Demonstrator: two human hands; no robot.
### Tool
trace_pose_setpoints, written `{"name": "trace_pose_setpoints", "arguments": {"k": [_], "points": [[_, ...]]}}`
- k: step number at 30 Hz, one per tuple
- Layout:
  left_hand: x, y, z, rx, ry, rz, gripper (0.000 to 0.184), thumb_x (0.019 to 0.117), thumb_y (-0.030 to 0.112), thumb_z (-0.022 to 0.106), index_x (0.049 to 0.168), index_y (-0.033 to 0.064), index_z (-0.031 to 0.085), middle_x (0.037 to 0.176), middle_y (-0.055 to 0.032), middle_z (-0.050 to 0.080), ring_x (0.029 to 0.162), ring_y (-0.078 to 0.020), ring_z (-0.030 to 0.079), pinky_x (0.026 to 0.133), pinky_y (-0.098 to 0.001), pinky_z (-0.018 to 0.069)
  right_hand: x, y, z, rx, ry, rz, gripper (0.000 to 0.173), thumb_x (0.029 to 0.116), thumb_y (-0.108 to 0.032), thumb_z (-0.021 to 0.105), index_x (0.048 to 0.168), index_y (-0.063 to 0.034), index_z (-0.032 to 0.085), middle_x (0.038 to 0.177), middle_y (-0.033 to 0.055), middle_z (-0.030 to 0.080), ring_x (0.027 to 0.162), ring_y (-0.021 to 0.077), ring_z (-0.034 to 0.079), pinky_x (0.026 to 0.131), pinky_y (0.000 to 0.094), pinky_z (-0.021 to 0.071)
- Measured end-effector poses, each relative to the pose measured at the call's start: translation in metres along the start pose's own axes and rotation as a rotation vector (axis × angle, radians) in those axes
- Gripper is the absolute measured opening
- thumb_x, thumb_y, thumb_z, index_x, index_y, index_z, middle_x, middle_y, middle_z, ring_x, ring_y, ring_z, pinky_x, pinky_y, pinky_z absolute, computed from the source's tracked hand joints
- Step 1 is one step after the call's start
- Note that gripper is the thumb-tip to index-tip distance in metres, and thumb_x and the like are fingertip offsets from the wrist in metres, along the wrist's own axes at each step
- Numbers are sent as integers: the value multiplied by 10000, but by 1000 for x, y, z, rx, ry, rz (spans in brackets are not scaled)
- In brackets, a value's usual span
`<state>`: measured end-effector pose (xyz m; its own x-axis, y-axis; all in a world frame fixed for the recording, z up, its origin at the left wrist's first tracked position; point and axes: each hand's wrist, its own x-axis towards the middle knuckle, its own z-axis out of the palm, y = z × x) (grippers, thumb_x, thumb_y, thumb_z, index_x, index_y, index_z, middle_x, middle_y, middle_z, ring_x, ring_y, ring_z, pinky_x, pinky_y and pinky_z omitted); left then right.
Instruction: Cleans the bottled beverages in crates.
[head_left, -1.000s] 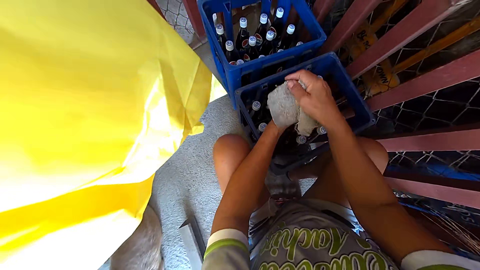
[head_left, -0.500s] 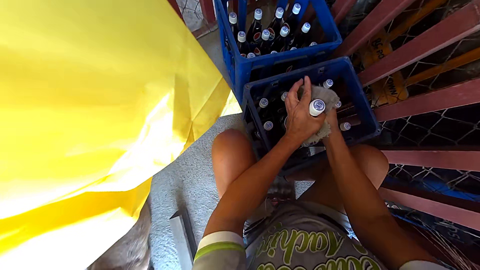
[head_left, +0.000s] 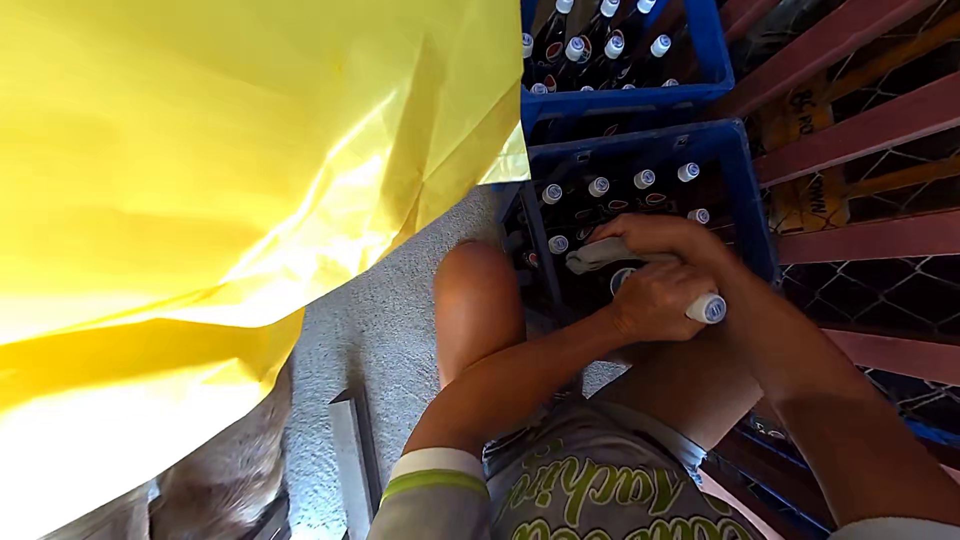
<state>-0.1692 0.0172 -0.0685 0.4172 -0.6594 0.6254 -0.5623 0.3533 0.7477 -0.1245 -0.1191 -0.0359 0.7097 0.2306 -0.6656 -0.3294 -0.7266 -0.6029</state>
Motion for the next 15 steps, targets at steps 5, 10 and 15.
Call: {"name": "trace_pose_setpoints", "arguments": {"k": [5, 10, 15], "points": [[-3, 2, -4, 0, -1, 39, 170, 802, 149, 692, 823, -17, 723, 765, -142, 721, 743, -282, 714, 711, -414, 563, 60, 18, 26, -13, -74, 108, 267, 1059, -59, 492, 1074, 96, 709, 1159, 273, 666, 1111, 380, 617, 1006, 545, 434], [-3, 1, -16, -27, -6, 63, 179, 835, 157, 681, 823, -18, 718, 763, -147, 710, 759, -291, 704, 725, -406, 554, 33, -3, 14, -73, -105, 69, 288, 1066, -60, 478, 1175, 78, 706, 1315, 245, 636, 1274, 375, 575, 1112, 514, 400], [-8, 5, -11, -66, -50, 125, 181, 864, 150, 656, 826, -18, 711, 752, -157, 697, 760, -309, 696, 751, -411, 543, -10, -32, 4, -184, -149, 54, 293, 1066, -96, 500, 1228, 29, 710, 1354, 202, 628, 1297, 352, 565, 1113, 504, 402]]}}
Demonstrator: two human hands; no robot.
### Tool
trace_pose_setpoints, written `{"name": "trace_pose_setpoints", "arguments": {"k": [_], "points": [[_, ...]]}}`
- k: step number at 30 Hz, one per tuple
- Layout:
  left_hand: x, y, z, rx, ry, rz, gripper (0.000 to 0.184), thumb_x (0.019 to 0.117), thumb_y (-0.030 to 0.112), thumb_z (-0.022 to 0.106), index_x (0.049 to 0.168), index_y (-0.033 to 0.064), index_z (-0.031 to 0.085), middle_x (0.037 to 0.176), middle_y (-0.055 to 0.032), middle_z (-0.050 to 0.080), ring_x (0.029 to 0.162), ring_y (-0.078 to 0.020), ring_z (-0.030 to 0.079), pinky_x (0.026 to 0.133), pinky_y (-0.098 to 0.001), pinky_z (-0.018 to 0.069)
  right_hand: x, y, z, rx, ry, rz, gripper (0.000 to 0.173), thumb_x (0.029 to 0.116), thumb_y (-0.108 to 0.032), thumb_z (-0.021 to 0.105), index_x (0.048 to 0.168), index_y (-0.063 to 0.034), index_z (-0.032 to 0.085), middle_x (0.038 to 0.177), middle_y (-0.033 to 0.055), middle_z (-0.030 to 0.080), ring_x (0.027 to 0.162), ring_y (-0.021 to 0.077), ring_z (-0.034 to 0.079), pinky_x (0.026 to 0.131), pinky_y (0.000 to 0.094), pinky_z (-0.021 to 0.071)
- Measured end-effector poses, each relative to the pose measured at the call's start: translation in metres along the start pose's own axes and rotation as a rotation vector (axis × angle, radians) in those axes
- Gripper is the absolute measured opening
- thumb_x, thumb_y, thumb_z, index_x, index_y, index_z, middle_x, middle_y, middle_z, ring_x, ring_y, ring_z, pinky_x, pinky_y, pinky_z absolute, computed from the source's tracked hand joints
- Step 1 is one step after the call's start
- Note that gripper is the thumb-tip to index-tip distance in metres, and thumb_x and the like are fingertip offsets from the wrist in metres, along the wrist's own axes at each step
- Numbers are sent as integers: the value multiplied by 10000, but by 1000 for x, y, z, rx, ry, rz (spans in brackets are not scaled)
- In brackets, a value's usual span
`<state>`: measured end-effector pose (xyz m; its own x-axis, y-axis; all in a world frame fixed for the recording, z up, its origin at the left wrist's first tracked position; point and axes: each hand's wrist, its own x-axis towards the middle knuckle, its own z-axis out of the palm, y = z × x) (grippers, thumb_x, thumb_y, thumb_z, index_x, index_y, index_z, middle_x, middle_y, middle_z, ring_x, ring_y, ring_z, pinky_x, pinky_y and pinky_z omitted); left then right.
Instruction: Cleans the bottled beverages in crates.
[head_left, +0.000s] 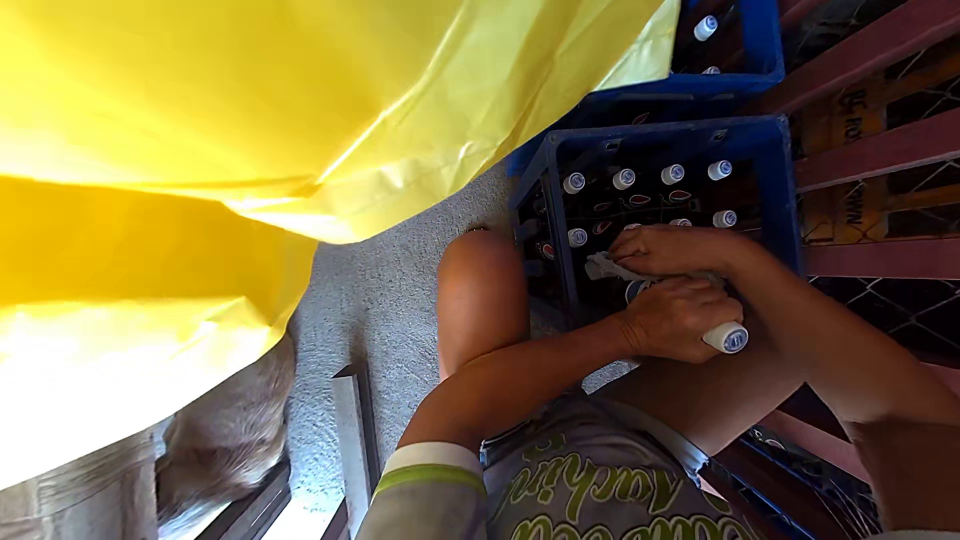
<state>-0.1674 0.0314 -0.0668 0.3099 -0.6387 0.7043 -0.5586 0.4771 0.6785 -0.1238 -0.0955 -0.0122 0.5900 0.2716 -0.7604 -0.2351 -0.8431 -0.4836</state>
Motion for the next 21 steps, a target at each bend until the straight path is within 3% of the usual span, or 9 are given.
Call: {"name": "trace_pose_setpoints", "arguments": {"k": [3, 6, 8, 10, 13, 17, 21], "points": [[-2, 1, 4, 12, -26, 22, 176, 872, 156, 652, 819, -3, 708, 745, -144, 688, 752, -302, 683, 738, -406, 531, 42, 23, 18, -73, -44, 62, 345, 1089, -141, 442, 1175, 64, 706, 1325, 246, 621, 1297, 415, 540, 1109, 574, 375], [-3, 1, 3, 23, -21, 27, 173, 875, 154, 648, 817, 2, 709, 745, -141, 690, 754, -297, 684, 749, -403, 533, 96, 45, 33, -86, -35, 198, 341, 1056, -218, 532, 1044, 79, 698, 1165, 292, 649, 1162, 465, 598, 983, 658, 432], [-2, 0, 0, 24, -7, 21, 184, 878, 156, 639, 814, -3, 704, 744, -146, 689, 753, -298, 687, 746, -404, 536, 119, 53, 34, -63, -31, 304, 317, 1011, -242, 606, 1074, 58, 686, 1158, 295, 654, 1152, 474, 606, 939, 691, 450], [-1, -2, -3, 18, 11, 15, 198, 883, 162, 636, 815, -12, 701, 744, -150, 688, 749, -298, 687, 738, -402, 539, 127, 60, 36, -41, 6, 312, 315, 1005, -227, 609, 1124, 56, 679, 1246, 296, 625, 1254, 492, 539, 993, 701, 415], [-2, -3, -4, 10, 5, 28, 204, 884, 168, 637, 818, -13, 702, 742, -150, 688, 750, -296, 686, 744, -398, 537, 118, 65, 39, 31, 71, 169, 293, 1040, -153, 550, 1176, 81, 665, 1329, 292, 583, 1329, 475, 472, 1115, 637, 323], [-3, -4, -6, -5, -14, 14, 191, 875, 151, 647, 831, -27, 702, 762, -158, 698, 765, -300, 693, 745, -406, 545, 69, 66, 35, 258, 146, -31, 287, 1025, -31, 509, 1224, 52, 699, 1382, 243, 596, 1341, 380, 520, 1142, 528, 366], [-2, -8, -8, -18, 6, -4, 181, 826, 147, 681, 816, -31, 710, 766, -150, 709, 759, -280, 699, 730, -402, 556, 2, 60, 52, 567, 435, -56, 340, 1028, -32, 408, 1184, 27, 705, 1330, 132, 635, 1220, 176, 594, 1063, 360, 463]]}}
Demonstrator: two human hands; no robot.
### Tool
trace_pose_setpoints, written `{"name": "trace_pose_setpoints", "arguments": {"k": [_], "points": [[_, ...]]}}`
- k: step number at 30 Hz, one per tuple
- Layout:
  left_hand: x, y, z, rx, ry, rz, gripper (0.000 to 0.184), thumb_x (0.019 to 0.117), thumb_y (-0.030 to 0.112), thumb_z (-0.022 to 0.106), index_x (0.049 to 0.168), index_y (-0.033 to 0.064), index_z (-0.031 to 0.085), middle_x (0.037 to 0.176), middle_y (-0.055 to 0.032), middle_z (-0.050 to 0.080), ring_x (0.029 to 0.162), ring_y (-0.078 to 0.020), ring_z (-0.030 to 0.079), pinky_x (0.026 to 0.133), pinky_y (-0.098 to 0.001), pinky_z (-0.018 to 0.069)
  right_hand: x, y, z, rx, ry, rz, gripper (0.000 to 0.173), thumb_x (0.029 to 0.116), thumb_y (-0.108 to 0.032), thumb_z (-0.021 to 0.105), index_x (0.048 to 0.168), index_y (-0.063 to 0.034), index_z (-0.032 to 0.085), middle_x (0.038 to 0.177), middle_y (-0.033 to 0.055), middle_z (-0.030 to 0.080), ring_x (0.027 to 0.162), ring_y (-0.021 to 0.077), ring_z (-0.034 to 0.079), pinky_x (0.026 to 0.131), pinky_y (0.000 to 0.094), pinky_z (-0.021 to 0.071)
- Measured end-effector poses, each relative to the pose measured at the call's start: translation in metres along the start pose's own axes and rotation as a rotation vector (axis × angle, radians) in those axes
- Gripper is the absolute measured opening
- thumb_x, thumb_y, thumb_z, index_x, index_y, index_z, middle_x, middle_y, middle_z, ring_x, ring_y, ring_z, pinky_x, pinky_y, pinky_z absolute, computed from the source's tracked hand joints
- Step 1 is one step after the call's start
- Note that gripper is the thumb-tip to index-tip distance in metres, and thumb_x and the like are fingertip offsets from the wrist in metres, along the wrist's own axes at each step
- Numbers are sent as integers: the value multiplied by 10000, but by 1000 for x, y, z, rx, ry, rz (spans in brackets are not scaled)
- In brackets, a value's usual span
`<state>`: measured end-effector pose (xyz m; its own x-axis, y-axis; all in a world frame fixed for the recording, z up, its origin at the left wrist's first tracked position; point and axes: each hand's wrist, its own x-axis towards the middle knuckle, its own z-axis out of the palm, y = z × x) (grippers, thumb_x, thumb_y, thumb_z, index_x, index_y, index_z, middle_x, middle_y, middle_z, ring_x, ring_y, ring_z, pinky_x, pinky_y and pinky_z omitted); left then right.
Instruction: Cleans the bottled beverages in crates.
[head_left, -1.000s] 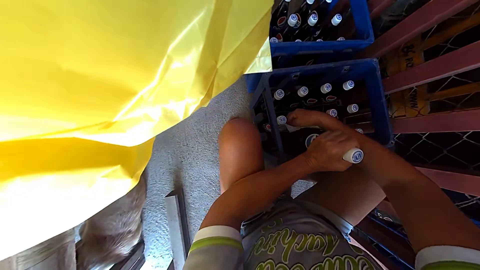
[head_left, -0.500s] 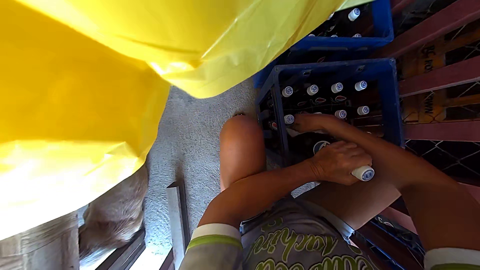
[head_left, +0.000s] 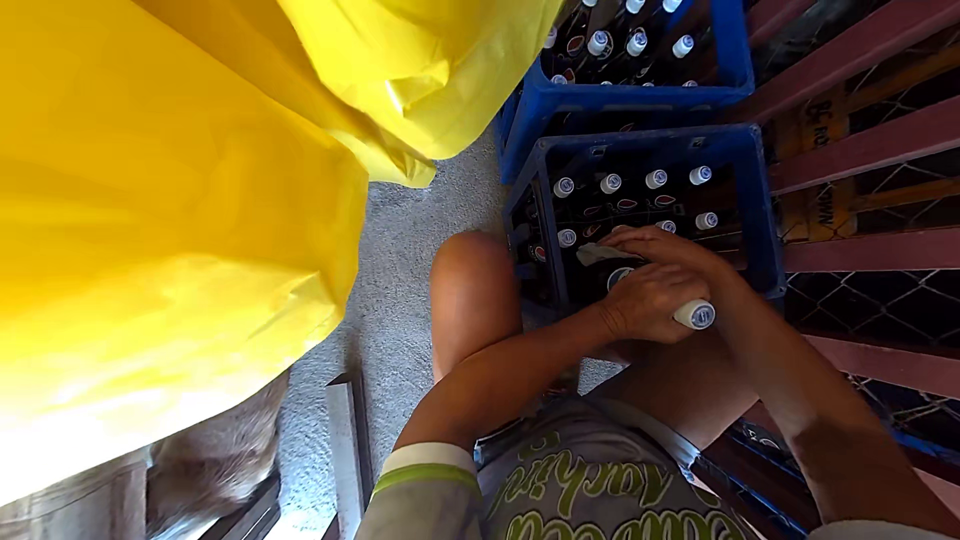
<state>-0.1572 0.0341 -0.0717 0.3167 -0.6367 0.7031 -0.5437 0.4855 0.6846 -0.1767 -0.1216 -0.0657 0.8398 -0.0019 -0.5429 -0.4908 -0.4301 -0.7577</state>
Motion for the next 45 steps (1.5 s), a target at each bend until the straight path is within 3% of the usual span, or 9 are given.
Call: {"name": "trace_pose_setpoints", "arguments": {"k": [3, 6, 12, 17, 24, 29, 33, 40, 45], "points": [[5, -4, -3, -4, 24, -46, 157, 778, 117, 727, 820, -35, 721, 795, -156, 727, 794, -284, 718, 767, -414, 581, -46, -8, 16, 410, 327, 99, 353, 1061, -51, 327, 1236, -16, 632, 1142, 22, 661, 990, 56, 629, 899, 271, 536], [13, -7, -10, -13, 84, -151, 165, 722, 59, 750, 841, -54, 726, 838, -181, 727, 825, -306, 714, 761, -436, 582, -70, -27, 50, 740, 735, 52, 300, 1047, -41, 371, 1044, -88, 667, 833, -39, 708, 772, 35, 679, 737, 241, 591], [25, -21, -20, -21, 195, -335, 211, 779, 38, 757, 965, -57, 726, 958, -193, 736, 919, -285, 718, 841, -425, 582, -48, -48, 112, 685, 1163, -143, 448, 1089, -223, 268, 1376, 5, 525, 1352, 74, 582, 1227, 103, 568, 1054, 324, 476], [24, -26, -37, -100, 329, -468, 175, 818, 9, 691, 970, -77, 679, 919, -154, 711, 847, -145, 680, 802, -282, 559, -3, 2, 106, 407, 1049, -46, 483, 1096, -224, 308, 1455, 31, 506, 1561, 210, 432, 1454, 335, 386, 1200, 527, 272], [17, -23, -48, -93, 298, -491, 214, 857, 30, 660, 1059, -40, 652, 989, -116, 683, 894, -104, 650, 812, -251, 540, -20, -82, 104, 592, 1123, -185, 574, 1118, -310, 160, 1440, -3, 523, 1478, 186, 515, 1386, 259, 472, 1164, 449, 355], [21, -22, -48, -132, 317, -543, 288, 890, 19, 614, 1166, -60, 640, 1010, -90, 676, 876, -45, 632, 809, -197, 526, 17, -31, 84, 517, 1125, -192, 411, 1090, -131, 351, 1178, 157, 630, 1194, 277, 644, 1148, 274, 606, 1044, 399, 431], [14, -26, -48, -163, 248, -508, 398, 934, 74, 629, 1323, -8, 596, 994, -37, 690, 842, -39, 652, 790, -214, 554, 17, -4, 90, 632, 967, 97, 457, 1124, -214, 348, 1312, 127, 587, 1383, 314, 560, 1324, 399, 517, 1131, 523, 363], [15, -29, -56, -213, 163, -507, 514, 972, 177, 654, 1441, 10, 524, 1315, -93, 653, 1118, -100, 653, 975, -269, 530, -10, -68, 142, 478, 1285, -337, 393, 1053, -99, 409, 1324, 134, 572, 1440, 291, 508, 1364, 373, 474, 1141, 480, 378], [15, -32, -67, -345, 81, -457, 672, 953, 332, 692, 1497, 16, 457, 1488, -107, 544, 1319, -164, 557, 1095, -322, 466, 9, -32, 94, 395, 1118, -370, 359, 1058, -104, 418, 1154, 138, 664, 1238, 279, 638, 1205, 349, 597, 1071, 460, 442]]}}
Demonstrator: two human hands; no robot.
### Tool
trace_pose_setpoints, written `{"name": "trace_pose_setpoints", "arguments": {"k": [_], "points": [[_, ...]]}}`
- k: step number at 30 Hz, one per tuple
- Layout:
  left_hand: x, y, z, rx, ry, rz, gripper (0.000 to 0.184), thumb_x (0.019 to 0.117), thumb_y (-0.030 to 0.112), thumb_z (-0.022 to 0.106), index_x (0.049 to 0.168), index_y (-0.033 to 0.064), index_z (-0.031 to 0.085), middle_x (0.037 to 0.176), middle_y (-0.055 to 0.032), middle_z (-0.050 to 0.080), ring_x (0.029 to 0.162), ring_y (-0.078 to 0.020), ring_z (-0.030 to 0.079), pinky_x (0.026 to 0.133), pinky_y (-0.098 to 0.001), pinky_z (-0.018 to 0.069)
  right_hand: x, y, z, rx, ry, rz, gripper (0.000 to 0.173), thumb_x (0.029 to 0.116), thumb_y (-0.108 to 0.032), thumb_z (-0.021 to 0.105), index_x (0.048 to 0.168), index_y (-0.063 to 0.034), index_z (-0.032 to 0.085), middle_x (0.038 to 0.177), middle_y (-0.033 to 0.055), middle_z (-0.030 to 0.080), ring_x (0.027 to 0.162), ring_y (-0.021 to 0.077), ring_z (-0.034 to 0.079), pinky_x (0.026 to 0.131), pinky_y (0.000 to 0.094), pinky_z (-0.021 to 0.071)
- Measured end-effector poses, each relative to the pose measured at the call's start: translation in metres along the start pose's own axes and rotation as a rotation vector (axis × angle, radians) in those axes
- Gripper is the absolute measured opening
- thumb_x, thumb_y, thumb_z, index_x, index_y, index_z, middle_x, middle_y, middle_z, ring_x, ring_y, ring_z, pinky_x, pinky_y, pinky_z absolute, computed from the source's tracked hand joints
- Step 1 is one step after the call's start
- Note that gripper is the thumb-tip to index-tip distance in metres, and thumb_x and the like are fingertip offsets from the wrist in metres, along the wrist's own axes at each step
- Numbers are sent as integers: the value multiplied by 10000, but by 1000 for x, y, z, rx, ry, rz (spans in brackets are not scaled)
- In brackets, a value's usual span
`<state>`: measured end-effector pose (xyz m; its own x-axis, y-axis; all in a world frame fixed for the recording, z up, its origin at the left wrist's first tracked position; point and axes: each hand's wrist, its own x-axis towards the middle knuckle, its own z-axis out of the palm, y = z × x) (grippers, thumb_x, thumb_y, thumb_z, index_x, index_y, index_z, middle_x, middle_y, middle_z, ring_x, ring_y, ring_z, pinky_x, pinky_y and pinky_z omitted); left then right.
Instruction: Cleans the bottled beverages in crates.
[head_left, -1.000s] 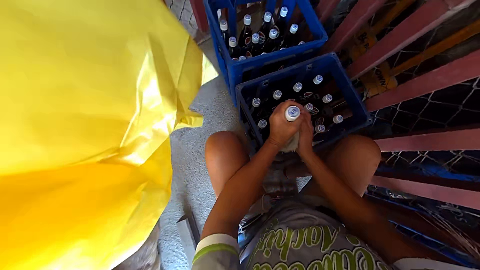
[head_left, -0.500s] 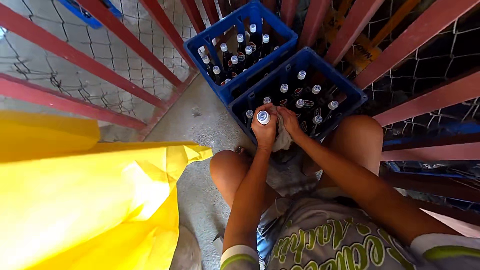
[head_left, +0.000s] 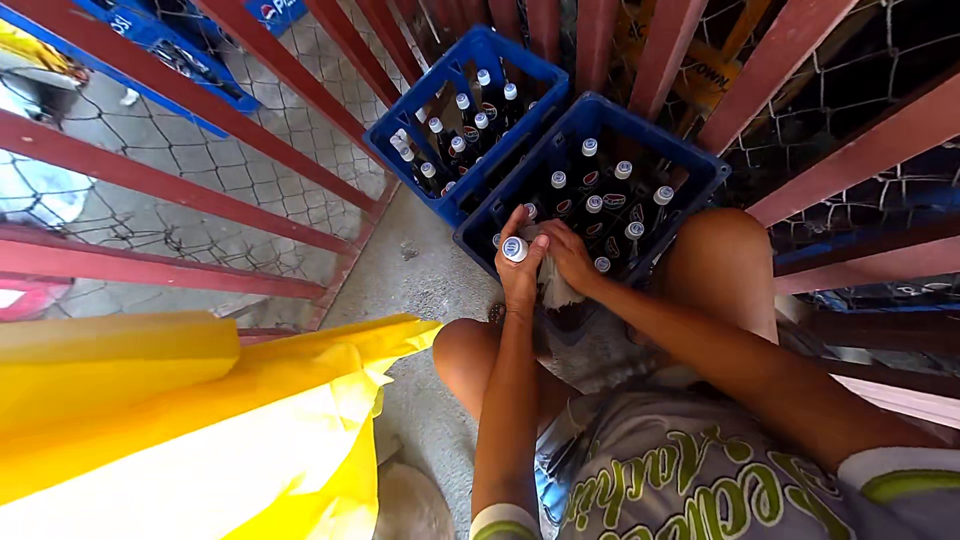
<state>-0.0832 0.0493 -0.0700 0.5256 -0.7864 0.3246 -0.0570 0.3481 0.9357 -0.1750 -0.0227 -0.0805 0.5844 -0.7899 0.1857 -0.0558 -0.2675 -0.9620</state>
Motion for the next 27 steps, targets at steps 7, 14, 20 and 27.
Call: {"name": "trace_pose_setpoints", "arguments": {"k": [7, 14, 20, 27], "points": [[0, -2, -1, 125, -38, 34, 896, 1016, 702, 274, 1499, -37, 427, 1508, -161, 522, 1397, -192, 504, 1179, -357, 386, -8, -39, -5, -26, -13, 257, 414, 1105, -176, 371, 1229, 123, 630, 1330, 295, 572, 1265, 406, 541, 1087, 550, 407], [-1, -1, -4, 126, -15, 21, 793, 1041, 632, 261, 1519, 24, 438, 1566, -116, 468, 1428, -188, 459, 1180, -355, 370, -1, -20, 7, -39, 13, 32, 390, 1063, -106, 380, 1172, 135, 667, 1244, 283, 647, 1209, 375, 603, 1072, 486, 438], [1, -3, -1, 138, -28, 15, 831, 1025, 656, 264, 1497, 0, 458, 1565, -132, 471, 1443, -186, 438, 1177, -359, 348, 20, 41, -11, -276, -175, 223, 347, 1066, -16, 386, 1174, 166, 661, 1243, 338, 647, 1221, 481, 596, 1081, 590, 407], [0, 7, 5, 125, 27, 17, 682, 1070, 506, 348, 1451, -41, 491, 1500, -153, 527, 1385, -167, 500, 1167, -318, 374, -21, -34, 20, -71, 127, -121, 332, 1033, -58, 415, 1164, 115, 667, 1285, 272, 625, 1243, 393, 572, 1086, 485, 428]]}}
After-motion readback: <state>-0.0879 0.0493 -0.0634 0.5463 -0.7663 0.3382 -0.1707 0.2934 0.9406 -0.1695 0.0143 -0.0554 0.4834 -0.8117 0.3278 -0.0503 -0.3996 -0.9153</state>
